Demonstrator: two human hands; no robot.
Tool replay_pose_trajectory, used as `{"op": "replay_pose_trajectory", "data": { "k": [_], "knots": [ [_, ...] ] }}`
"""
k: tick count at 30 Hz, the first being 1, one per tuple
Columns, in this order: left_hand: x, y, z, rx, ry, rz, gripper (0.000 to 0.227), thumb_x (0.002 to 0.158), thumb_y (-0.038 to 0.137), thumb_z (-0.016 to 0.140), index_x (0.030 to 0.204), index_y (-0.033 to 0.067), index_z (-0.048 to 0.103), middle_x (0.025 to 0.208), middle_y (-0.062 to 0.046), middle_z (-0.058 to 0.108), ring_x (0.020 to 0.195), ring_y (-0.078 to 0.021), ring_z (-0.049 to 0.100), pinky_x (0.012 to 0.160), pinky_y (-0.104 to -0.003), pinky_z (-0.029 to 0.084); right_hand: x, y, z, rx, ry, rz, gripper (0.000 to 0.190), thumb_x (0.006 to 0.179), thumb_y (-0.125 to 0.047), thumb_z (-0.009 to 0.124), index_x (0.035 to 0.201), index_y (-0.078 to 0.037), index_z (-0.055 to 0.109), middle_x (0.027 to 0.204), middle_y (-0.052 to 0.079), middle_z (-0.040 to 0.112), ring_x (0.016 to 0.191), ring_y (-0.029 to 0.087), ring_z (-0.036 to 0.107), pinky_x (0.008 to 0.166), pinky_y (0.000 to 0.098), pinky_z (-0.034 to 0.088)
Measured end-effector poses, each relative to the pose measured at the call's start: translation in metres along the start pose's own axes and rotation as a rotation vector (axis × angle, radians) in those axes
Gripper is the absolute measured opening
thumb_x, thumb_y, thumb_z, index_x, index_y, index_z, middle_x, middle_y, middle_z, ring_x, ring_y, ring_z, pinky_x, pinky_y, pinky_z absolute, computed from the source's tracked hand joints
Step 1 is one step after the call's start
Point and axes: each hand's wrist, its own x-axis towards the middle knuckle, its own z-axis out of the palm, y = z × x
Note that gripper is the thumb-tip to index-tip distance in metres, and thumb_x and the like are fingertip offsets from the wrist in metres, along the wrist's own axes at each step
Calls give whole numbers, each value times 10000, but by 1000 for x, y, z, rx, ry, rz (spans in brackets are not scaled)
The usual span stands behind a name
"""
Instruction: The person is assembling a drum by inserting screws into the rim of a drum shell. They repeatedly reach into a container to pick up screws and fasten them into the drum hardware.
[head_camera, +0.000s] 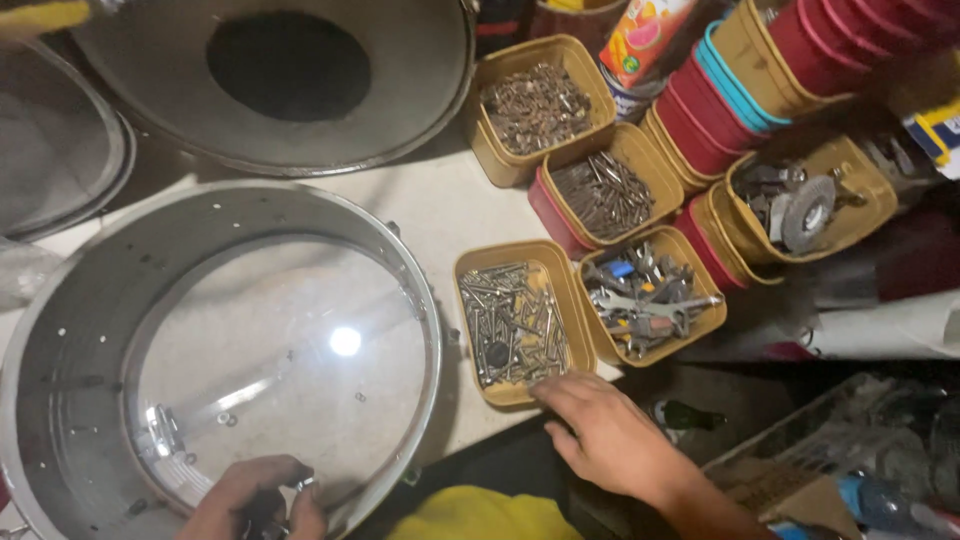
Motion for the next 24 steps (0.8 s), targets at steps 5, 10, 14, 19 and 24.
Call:
{"op": "replay_pose_trajectory", "data": {
  "k": [5,10,14,19,24],
  "knots": [
    [-15,34,-18,43,7,120,125,769,183,759,884,231,768,600,38,642,566,-80,578,613,-224,487,19,-5,-16,-18,-109,-115,349,922,-162,561,1236,-88,692,1220,128,700,1125,341,641,981,493,481],
    [-19,22,-10,-19,147,324,87,800,137,750,884,154,743,774,35,703,624,-112,599,672,-254,486,74,-1,-18,-87,-319,-233,416,915,-132,497,1242,-204,744,1453,139,530,1300,370,492,1068,616,348],
    [-17,14,-4,-48,232,443,89,835,83,742,905,138,743,697,29,635,591,-94,551,670,-247,456,91,2,-38,-431,-427,-58,462,911,-142,614,1340,-304,665,1451,109,506,1314,343,448,1155,582,342],
    [-15,4,0,-58,281,487,99,842,87,755,926,137,740,684,26,623,595,-95,560,669,-260,462,75,22,-27,-370,-75,-9,408,883,-100,679,1291,-95,679,1503,202,484,1267,394,534,1105,552,447],
    [-11,0,2,-29,305,581,140,845,82,794,967,116,734,656,-5,573,603,-144,539,679,-293,460,75,18,-13,-70,-286,-111,307,918,-134,606,1168,-185,777,1026,20,685,1018,227,623,994,439,481]
  ]
}}
